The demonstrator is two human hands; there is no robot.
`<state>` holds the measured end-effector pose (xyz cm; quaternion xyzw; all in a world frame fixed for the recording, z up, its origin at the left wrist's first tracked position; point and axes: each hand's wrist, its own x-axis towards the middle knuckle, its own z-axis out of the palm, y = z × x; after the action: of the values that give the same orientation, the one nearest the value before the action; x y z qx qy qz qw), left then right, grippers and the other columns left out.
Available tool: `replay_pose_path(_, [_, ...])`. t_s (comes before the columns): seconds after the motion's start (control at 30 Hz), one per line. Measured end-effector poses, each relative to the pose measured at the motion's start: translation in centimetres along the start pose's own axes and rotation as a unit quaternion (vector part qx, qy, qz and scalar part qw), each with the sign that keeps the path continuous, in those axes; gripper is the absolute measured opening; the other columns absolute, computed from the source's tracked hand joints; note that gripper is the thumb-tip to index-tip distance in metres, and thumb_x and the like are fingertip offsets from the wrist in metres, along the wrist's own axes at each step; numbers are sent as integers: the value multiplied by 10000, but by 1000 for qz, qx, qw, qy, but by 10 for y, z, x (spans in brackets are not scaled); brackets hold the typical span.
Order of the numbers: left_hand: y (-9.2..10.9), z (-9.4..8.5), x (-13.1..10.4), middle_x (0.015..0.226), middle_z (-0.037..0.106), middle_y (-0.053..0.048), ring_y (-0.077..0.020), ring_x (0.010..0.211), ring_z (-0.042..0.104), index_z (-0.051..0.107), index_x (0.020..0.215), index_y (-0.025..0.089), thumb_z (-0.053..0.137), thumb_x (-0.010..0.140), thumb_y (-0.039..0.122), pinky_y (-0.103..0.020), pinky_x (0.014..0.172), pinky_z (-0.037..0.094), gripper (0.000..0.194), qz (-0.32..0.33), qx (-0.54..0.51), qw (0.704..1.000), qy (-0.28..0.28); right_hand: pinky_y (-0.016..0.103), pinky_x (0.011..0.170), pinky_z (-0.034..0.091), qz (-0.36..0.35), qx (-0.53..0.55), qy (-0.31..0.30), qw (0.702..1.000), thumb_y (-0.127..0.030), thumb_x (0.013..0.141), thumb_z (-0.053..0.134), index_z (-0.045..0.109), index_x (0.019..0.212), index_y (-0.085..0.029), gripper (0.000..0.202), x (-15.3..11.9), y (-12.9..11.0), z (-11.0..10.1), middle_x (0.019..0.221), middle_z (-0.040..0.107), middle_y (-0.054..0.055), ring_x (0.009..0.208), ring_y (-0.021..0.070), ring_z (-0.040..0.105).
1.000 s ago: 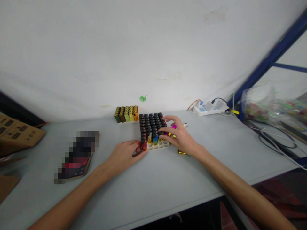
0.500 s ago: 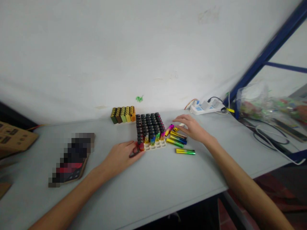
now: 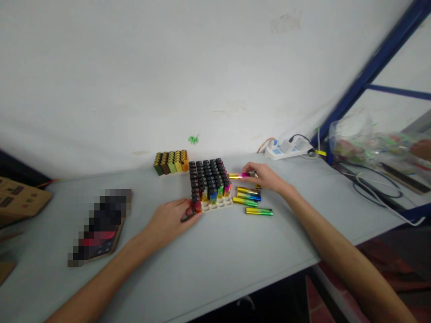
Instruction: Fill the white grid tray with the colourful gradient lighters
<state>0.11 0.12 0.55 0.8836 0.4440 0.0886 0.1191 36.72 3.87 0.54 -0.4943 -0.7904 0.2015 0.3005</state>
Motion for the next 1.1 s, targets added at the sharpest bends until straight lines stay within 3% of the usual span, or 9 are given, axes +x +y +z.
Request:
replay_pose_path(0.17, [-1,0,0,730,618,-9,-212,669,611,548,763,230,480,971,559,-303,637,390,395,0,1,1000,2,331,799,511,52,196,65,977,-513,819,793,707,982,-166,393,-3,-11,1,978,732,68,862,192,651])
replay_pose_path(0.37, [0,0,0,710,611,-2,-211,687,622,541,758,232,474,963,565,-297,640,402,397,-4,-12,1000,7,289,736,506,101,351,90,927,-545,843,765,718,924,-183,374,-8,-32,12,835,669,12,771,148,605])
replay_pose_path(0.47, [0,0,0,706,611,-2,-211,683,623,542,755,232,479,963,563,-298,636,399,396,-6,-10,1000,8,305,795,545,115,438,63,890,-563,887,715,675,943,-198,371,-13,-46,16,920,671,29,853,160,640])
replay_pose_path(0.57, [1,0,0,718,619,-8,-211,670,618,548,753,231,493,965,541,-302,631,390,380,-2,-13,1000,11,334,783,572,107,471,-7,876,-548,939,660,626,1043,-220,345,-18,-60,17,1049,683,50,826,160,666])
replay_pose_path(0.67, [2,0,0,729,626,-11,-206,660,609,562,769,229,492,969,527,-301,628,384,366,2,-17,1000,9,290,645,538,74,475,-45,875,-517,966,639,576,1159,-248,337,-22,-71,20,939,653,4,656,116,595])
replay_pose_path(0.77, [1,-1,0,726,623,-9,-205,658,602,579,788,228,490,971,536,-298,628,381,370,3,-18,1000,7,211,459,360,84,463,-31,882,-537,970,620,554,1172,-256,352,-23,-76,25,714,484,-72,510,85,392])
replay_pose_path(0.87, [0,-1,0,731,625,-8,-203,653,596,588,797,226,489,980,546,-297,631,378,382,5,-16,1000,5,218,423,217,107,390,31,914,-593,956,602,547,947,-228,369,-23,-80,32,633,378,-88,475,79,282])
replay_pose_path(0.97, [-1,0,0,739,627,-9,-201,643,590,587,792,222,494,989,540,-298,632,372,385,9,-3,1000,8,252,459,223,123,292,87,944,-638,937,573,427,685,-223,507,-23,-81,40,569,330,-73,492,87,284])
replay_pose_path(1.1, [-3,3,0,748,635,-7,-199,650,595,597,819,222,496,1003,527,-296,635,370,370,16,8,1000,8,273,500,231,153,203,107,961,-534,920,527,365,600,-232,469,-23,-79,50,554,297,-55,524,103,295])
